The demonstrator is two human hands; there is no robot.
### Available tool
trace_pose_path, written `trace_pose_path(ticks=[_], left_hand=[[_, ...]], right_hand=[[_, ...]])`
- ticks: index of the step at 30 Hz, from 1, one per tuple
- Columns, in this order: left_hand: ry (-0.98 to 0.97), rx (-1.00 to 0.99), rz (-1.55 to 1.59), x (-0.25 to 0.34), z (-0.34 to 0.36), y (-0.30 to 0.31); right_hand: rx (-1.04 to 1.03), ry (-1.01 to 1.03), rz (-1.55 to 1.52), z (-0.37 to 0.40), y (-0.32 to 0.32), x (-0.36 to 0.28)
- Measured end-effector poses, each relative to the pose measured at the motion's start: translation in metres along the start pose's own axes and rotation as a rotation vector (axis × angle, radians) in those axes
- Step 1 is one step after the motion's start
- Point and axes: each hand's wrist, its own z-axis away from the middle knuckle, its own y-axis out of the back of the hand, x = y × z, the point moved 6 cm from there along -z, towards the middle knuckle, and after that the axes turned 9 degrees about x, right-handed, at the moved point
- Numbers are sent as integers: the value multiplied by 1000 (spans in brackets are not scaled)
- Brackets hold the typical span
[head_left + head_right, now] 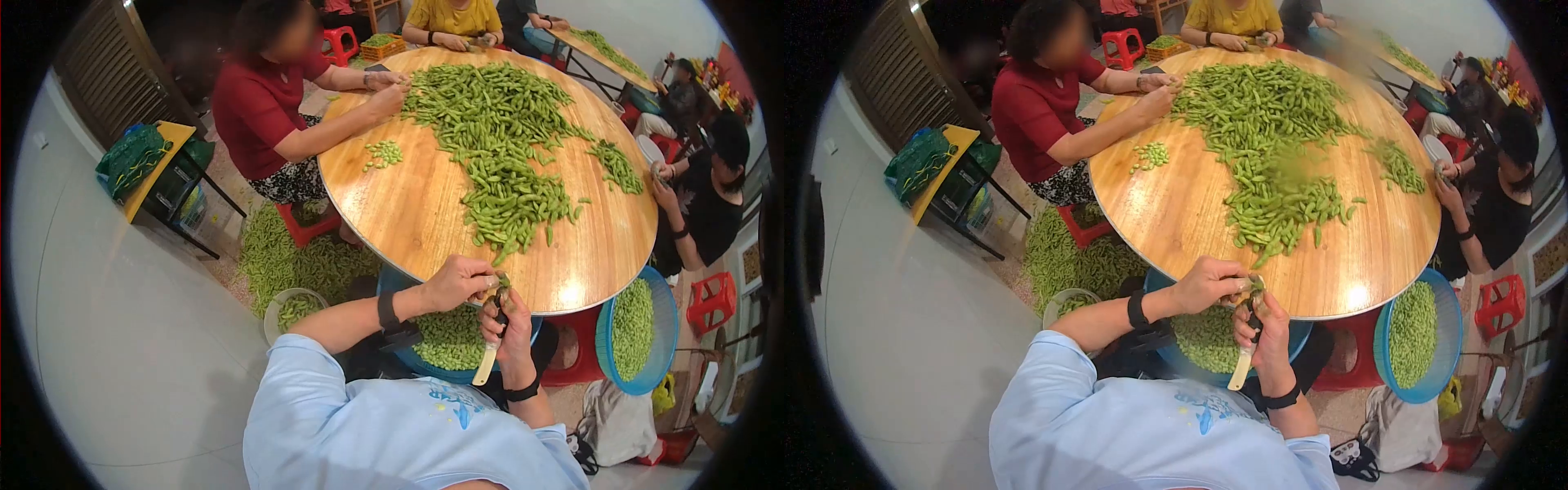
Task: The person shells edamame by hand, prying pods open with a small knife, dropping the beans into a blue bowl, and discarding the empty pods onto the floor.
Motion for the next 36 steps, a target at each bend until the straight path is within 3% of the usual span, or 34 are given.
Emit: trace_pose_path(ticks=[2,6,10,12,15,16,18,20,21,22,24,25,27,28,30,32,34,36], left_hand=[[698,-120,494,-28,13,-13],[521,-22,410,-22,11,-22],[475,-6,392,-36,20,-38],[115,11,-80,-15,20,-31],[194,-64,-75,-3,26,-28],[195,-75,-96,-2,27,-26],[128,-49,-109,-6,27,-24],[17,9,-106,-4,30,-21],[186,-37,-44,-8,31,-22],[191,-37,-42,-9,34,-23],[11,44,-157,1,35,-21],[16,40,-149,1,34,-22],[452,-82,148,-20,37,-29],[457,-87,152,-20,37,-29],[580,-59,466,-23,36,-32],[609,-110,486,-25,33,-33],[599,16,465,-23,28,-28],[673,-17,464,-18,23,-24]], right_hand=[[19,192,206,1,1,-6],[102,541,637,6,-2,-14],[184,702,741,8,-2,-18],[225,750,728,11,2,-23],[207,868,1098,4,11,-25],[202,871,1095,4,10,-27],[225,599,745,3,17,-27],[210,599,749,2,18,-29],[190,571,747,1,18,-28],[167,545,744,0,18,-28],[171,553,808,-1,21,-30],[181,553,876,2,24,-29],[188,548,889,4,25,-28],[182,555,897,4,24,-28],[168,531,849,3,19,-31],[163,449,735,4,14,-26],[152,434,686,10,3,-29],[107,370,537,7,8,-22]])
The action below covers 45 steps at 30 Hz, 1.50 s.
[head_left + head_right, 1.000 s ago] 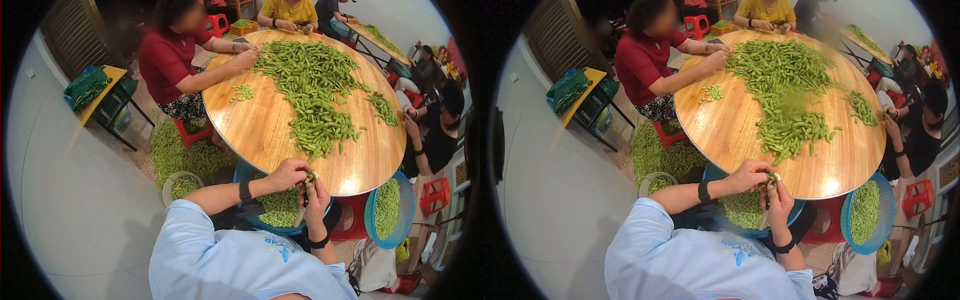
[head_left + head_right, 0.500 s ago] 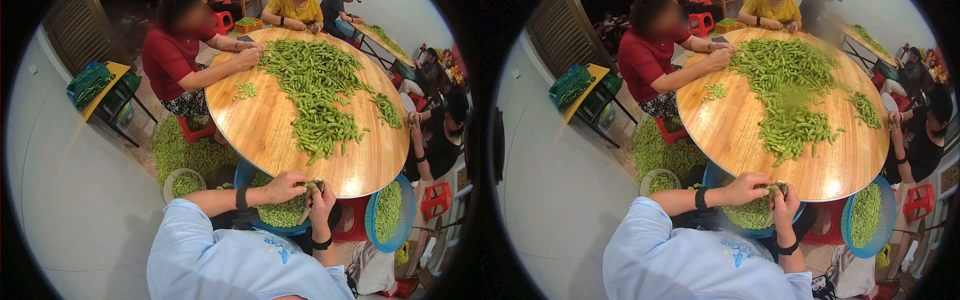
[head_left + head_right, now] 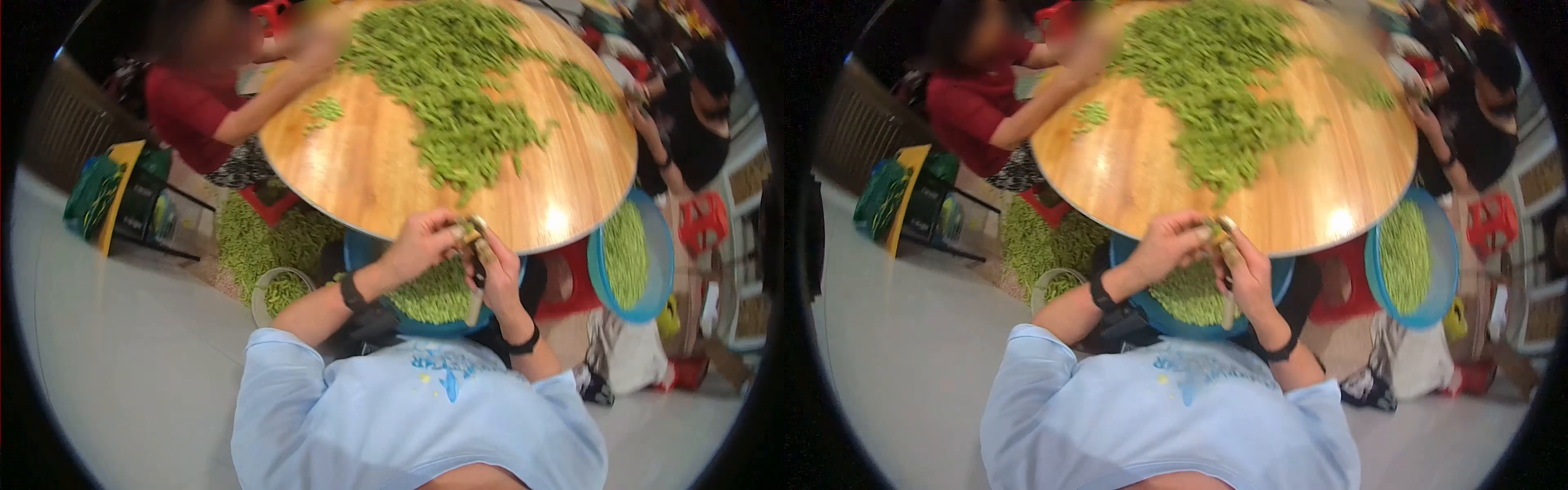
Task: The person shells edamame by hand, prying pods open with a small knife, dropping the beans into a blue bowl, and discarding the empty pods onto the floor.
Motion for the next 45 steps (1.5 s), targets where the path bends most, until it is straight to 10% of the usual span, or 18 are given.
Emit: trace_pose_path(ticks=[45], left_hand=[[-202,10,4,-13,6,-2]], right_hand=[[-52,132,19,9,4,8]])
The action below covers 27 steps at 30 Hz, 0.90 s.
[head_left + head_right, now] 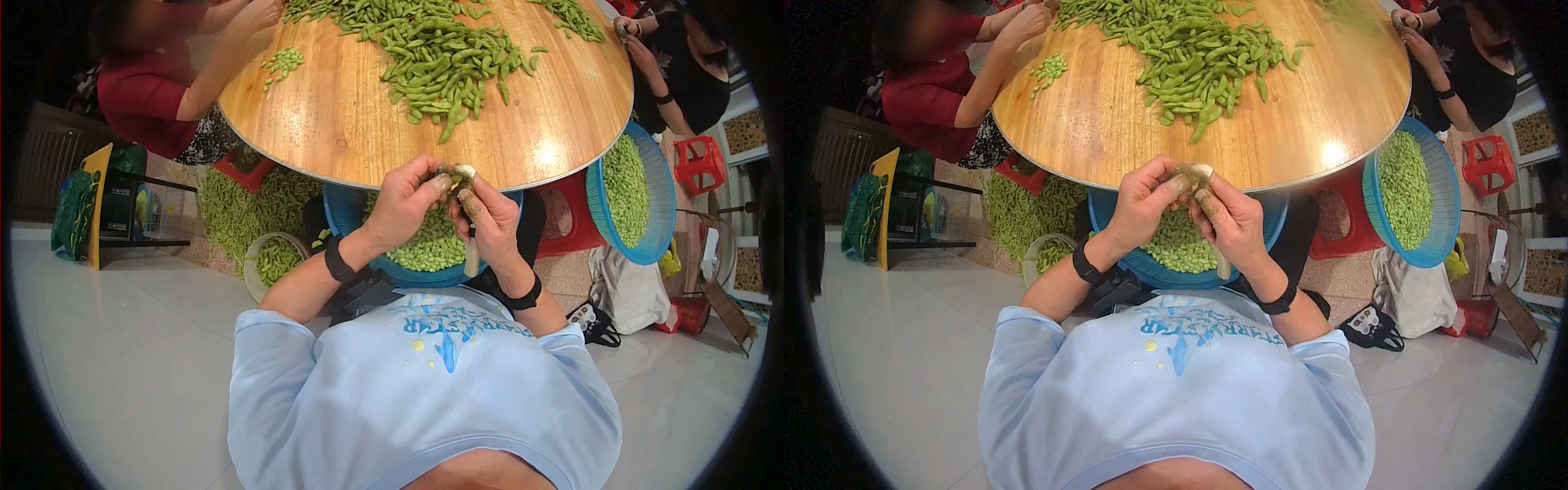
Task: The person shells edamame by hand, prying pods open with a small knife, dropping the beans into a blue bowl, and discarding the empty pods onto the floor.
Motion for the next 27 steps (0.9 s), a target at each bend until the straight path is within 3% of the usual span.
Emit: trace_pose_path(ticks=[2,4,5,7,8,10,14,16,19,20,21,23,24,25,26,27], left_hand=[[114,-35,119,-3,-3,2],[398,-171,453,-11,-1,-3],[399,-170,453,-10,0,-4],[356,-91,351,-8,-1,-4],[352,-91,349,-8,0,-5],[145,-49,21,-5,-4,-1],[13,-82,-164,-1,-6,6],[522,-248,363,-21,1,6],[680,-241,481,-26,14,8],[687,-250,446,-31,16,11],[680,-249,441,-30,20,12],[242,-221,-392,-20,24,23],[-235,-204,-760,13,31,21],[-327,-167,-1032,23,41,29],[-417,-129,-1305,34,49,38],[-220,-155,-1534,39,51,52]], right_hand=[[0,15,23,-2,5,2],[-122,7,-20,-1,5,2],[-122,6,-20,-2,4,2],[-66,307,397,-4,2,-11],[-68,311,396,-4,-1,-12],[78,143,268,-7,7,-6],[74,228,373,-8,11,-8],[-112,202,401,-10,7,-11],[-241,213,484,-9,4,-7],[-226,418,643,-7,1,-10],[-228,426,641,-6,-3,-8],[-130,571,807,-1,-9,-11],[-97,560,780,1,-8,-12],[-94,568,776,5,-6,-14],[-117,363,681,6,2,-6],[-136,161,581,9,7,2]])
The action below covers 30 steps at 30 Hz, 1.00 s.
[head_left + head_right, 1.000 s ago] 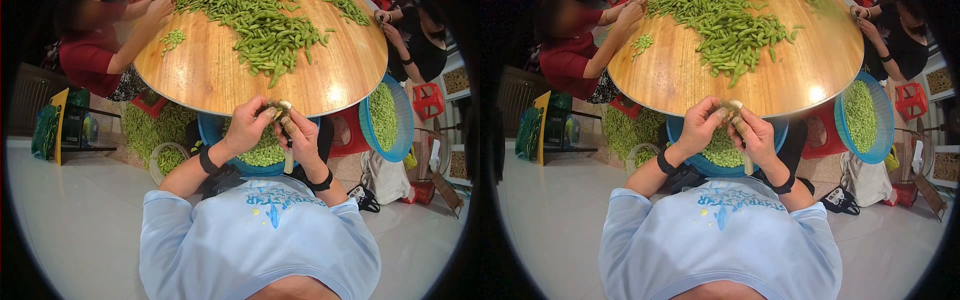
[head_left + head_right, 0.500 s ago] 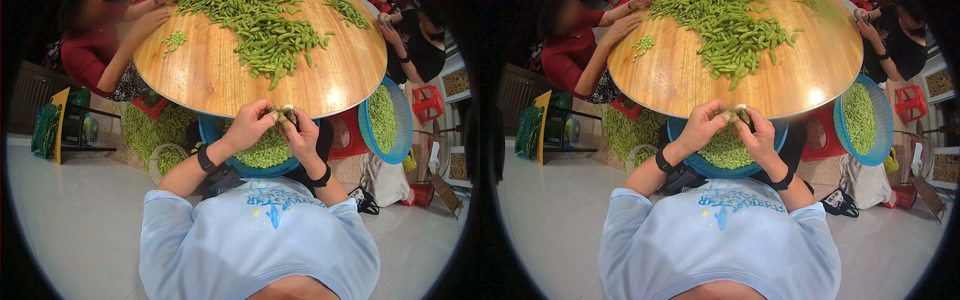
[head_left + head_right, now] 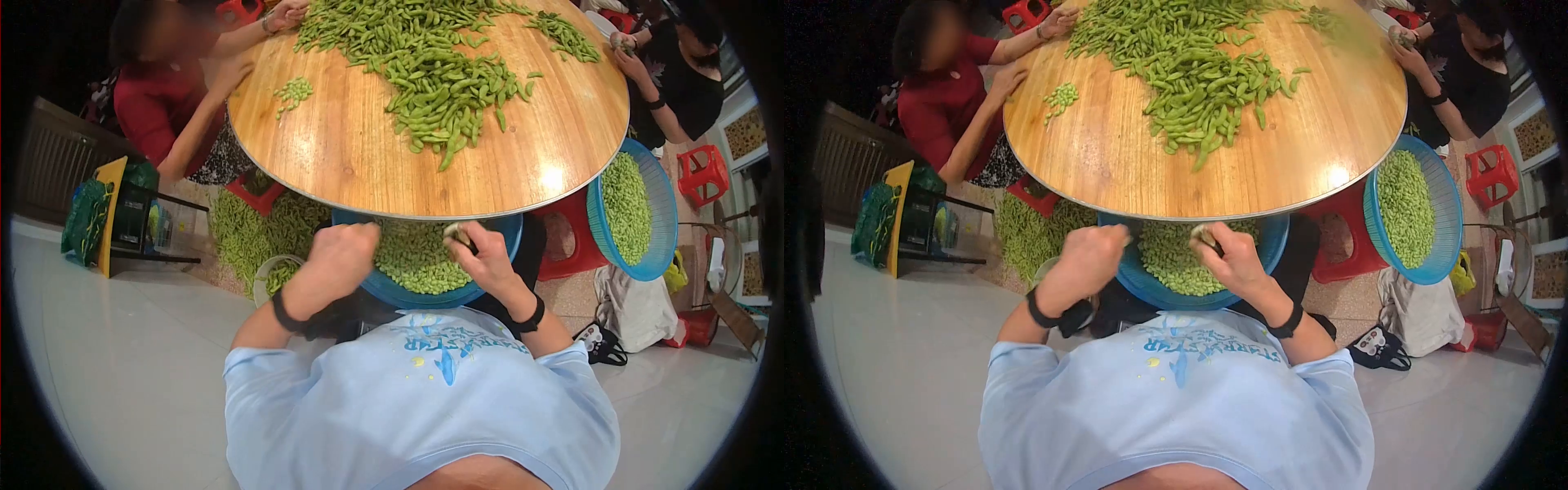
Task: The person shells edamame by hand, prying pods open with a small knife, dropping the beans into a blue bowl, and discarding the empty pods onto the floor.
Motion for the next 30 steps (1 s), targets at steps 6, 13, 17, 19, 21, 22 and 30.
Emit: trace_pose_path(ticks=[6,13,17,19,21,22,30], left_hand=[[-191,284,209,15,-52,23],[-100,413,259,27,-142,-40],[6,276,654,25,-141,-38],[147,71,939,32,-128,-41],[204,-78,1429,44,-114,-44],[205,-85,1429,47,-109,-42],[241,-148,1521,51,-95,-47]], right_hand=[[-3,-165,-137,6,0,6],[102,-539,-792,12,12,14],[227,-399,-798,1,27,15],[251,-412,-876,-4,25,12],[218,-420,-1002,-7,22,14],[223,-422,-1004,-7,22,15],[82,-380,-1092,-2,13,-5]])
